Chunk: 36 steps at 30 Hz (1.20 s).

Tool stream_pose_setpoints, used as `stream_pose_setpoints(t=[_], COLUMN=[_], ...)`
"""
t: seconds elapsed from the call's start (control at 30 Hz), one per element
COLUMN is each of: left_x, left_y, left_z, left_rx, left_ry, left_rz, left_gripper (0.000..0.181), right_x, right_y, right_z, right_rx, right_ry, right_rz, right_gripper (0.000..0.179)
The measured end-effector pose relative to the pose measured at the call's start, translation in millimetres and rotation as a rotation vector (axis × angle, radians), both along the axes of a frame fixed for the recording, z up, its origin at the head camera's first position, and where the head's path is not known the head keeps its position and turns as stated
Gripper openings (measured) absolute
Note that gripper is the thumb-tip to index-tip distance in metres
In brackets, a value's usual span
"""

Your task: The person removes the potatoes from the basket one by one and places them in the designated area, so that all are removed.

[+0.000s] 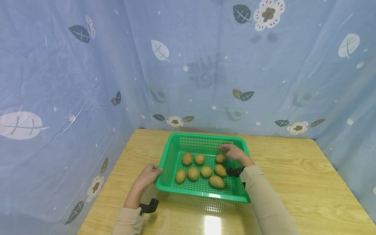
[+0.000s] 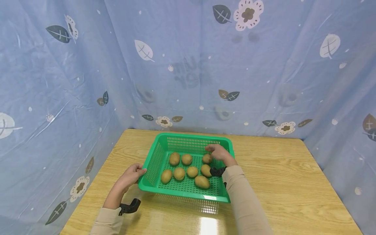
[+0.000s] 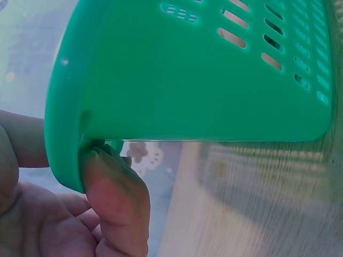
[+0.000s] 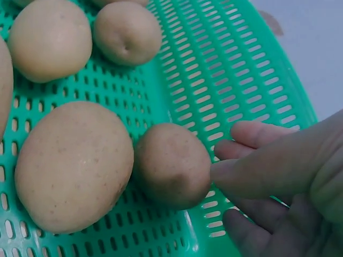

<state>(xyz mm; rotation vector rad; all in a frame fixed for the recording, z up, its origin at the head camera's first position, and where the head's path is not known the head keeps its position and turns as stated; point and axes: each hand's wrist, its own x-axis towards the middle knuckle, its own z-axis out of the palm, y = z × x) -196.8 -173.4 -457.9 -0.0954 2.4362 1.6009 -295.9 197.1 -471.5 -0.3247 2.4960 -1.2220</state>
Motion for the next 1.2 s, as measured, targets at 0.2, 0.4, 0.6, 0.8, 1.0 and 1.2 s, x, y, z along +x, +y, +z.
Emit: stream_pose_setpoints(t=[0.2,0.4,0.6,0.8,1.0,1.2], left_x=[-1.7,-4.7,-5.2,-4.4,-3.9,-3.5], left_y=[0.5,1.2,1.8,1.7,1.7,0.7], left_z=[-1.9,-1.2,0.2,0.0,-0.6,-2.9], left_rx=[0.007,0.004,0.006,0.01,-0.006,-0.021], left_ry=[-0.008,-0.01,-0.004,0.003,0.0,-0.008], left_rz=[0.003,0.009,0.012,0.013,0.026,0.016], left_gripper=[0.024,0.022,0.021,0.021,0.021,0.022], right_x=[-0.4,-3.1,-4.3,-5.1,-4.5,-3.3], right_y=[-1,-3,-6,-9,-12,-13], right_z=[0.6,0.0,-1.2,-3.8,-6.0,-8.9], right_rx=[0.087,0.123,0.137,0.18,0.234,0.227], right_ry=[0.004,0.004,0.027,0.033,0.045,0.045], right_rz=[0.043,0.05,0.041,0.039,0.078,0.069], right_gripper=[0.05,0.05,0.048,0.047,0.048,0.048])
